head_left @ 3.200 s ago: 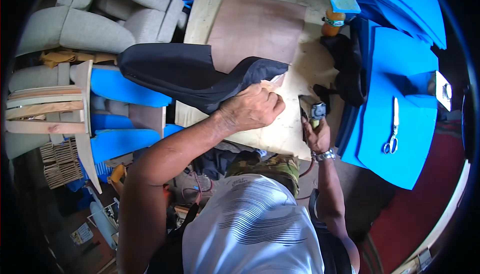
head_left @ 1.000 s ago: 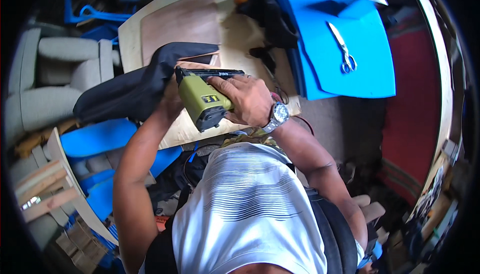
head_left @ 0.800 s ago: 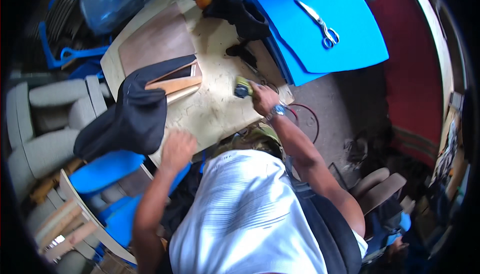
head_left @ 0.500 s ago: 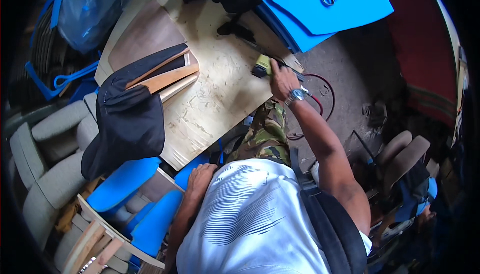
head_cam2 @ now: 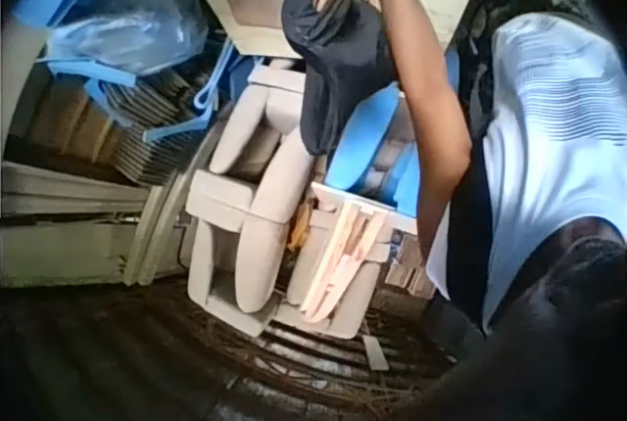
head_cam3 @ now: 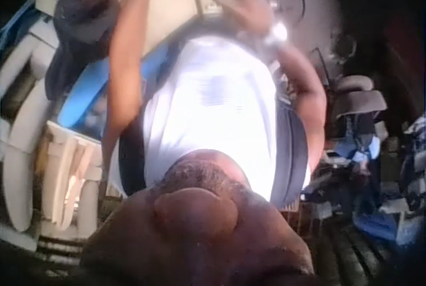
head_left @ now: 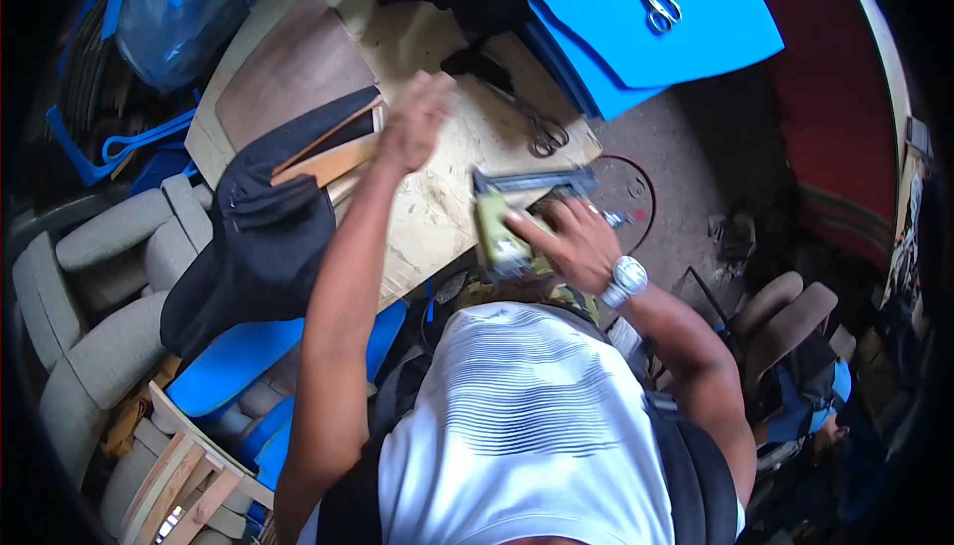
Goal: Attach fabric to a furniture frame using a pneumatic staple gun and trim excess material with scissors.
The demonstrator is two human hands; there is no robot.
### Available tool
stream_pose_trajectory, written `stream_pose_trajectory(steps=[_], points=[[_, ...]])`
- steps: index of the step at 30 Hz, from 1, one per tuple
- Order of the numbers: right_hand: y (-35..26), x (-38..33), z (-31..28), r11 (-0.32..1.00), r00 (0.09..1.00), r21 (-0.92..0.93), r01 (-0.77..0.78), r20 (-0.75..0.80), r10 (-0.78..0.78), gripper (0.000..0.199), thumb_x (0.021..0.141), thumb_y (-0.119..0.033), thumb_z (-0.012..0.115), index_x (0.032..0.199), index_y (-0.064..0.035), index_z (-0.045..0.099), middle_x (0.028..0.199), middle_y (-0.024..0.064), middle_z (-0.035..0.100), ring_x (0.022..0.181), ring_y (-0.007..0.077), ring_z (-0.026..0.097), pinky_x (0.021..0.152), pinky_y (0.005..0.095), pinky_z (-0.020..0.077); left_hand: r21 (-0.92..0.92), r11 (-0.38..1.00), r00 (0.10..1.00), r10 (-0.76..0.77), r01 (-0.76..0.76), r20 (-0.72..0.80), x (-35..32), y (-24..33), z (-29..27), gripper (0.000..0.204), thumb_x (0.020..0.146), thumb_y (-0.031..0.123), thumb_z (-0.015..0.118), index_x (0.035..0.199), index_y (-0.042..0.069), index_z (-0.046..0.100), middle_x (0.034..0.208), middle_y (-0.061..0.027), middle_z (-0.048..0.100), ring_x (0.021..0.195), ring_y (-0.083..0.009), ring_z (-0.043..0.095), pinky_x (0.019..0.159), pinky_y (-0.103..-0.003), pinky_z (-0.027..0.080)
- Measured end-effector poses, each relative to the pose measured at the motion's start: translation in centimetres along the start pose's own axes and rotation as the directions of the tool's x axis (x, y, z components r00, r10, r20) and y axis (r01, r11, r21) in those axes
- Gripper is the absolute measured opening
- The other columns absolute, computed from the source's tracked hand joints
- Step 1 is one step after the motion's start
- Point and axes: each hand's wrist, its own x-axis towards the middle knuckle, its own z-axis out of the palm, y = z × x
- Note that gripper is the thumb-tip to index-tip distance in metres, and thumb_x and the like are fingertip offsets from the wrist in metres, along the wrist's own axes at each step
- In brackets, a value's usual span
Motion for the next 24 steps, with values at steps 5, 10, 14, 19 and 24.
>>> stream_pose_trajectory(steps=[5, 10, 14, 19, 24], points=[[5.2, -7.9, -4.7, 0.821, 0.824, 0.101, -0.562, -0.024, 0.566, 0.089, 0.073, -0.002, 0.071, 0.152, -0.0205, 0.033, 0.106, 0.0192, 0.063, 0.092, 0.0390, 0.064, 0.077, 0.0448, 0.0524, 0.281, 0.938, 0.541, -0.347, 0.204, 0.766, -9.3, 1.8, 8.0, 0.053, 0.099, 0.053, 0.041, 0.102, 0.010, 0.071, 0.104, -0.0166, 0.069, 0.096, -0.0377, 0.066, 0.086, -0.050, 0.051], [12.5, -11.1, -8.4, 0.695, 0.678, -0.023, -0.719, 0.198, 0.708, 0.087, 0.083, -0.006, 0.065, 0.156, -0.0214, 0.019, 0.100, 0.0248, 0.066, 0.087, 0.0424, 0.066, 0.075, 0.0501, 0.0527, 0.522, 0.598, 0.029, -0.674, 0.607, 0.739, -26.2, 3.4, 6.0, 0.043, 0.099, 0.042, 0.049, 0.109, 0.006, 0.070, 0.110, -0.0221, 0.068, 0.103, -0.0371, 0.065, 0.088, -0.046, 0.052], [14.3, -1.2, -7.2, 0.781, 0.700, 0.230, -0.581, 0.630, 0.335, 0.086, 0.082, -0.012, 0.060, 0.156, -0.0155, 0.017, 0.087, 0.0251, 0.065, 0.077, 0.0438, 0.065, 0.071, 0.0519, 0.0505, 0.238, 0.585, 0.309, -0.680, 0.775, 0.665, -31.6, 11.6, 6.9, 0.037, 0.097, 0.037, 0.054, 0.111, 0.005, 0.069, 0.111, -0.0209, 0.067, 0.103, -0.0343, 0.065, 0.089, -0.043, 0.052], [11.1, 12.9, 7.8, 0.798, 0.805, 0.316, -0.512, 0.502, 0.317, 0.082, 0.086, -0.015, 0.059, 0.157, -0.0146, 0.018, 0.119, 0.0301, 0.057, 0.098, 0.0433, 0.060, 0.086, 0.0512, 0.0477, -0.169, 0.553, 0.572, -0.729, 0.816, 0.376, -31.5, 11.8, 7.3, 0.032, 0.094, 0.030, 0.061, 0.113, 0.004, 0.068, 0.113, -0.0194, 0.067, 0.104, -0.0308, 0.066, 0.089, -0.040, 0.051], [7.1, 21.4, 19.7, 0.880, 0.941, 0.348, -0.324, 0.019, 0.339, 0.053, 0.086, -0.012, 0.057, 0.139, -0.0082, 0.050, 0.125, 0.0260, 0.057, 0.110, 0.0429, 0.055, 0.098, 0.0493, 0.0431, -0.562, 0.411, 0.604, -0.770, 0.717, 0.207, -22.8, 15.1, 1.7, 0.030, 0.096, 0.018, 0.062, 0.120, 0.000, 0.063, 0.118, -0.0165, 0.065, 0.107, -0.0266, 0.065, 0.093, -0.035, 0.051]])
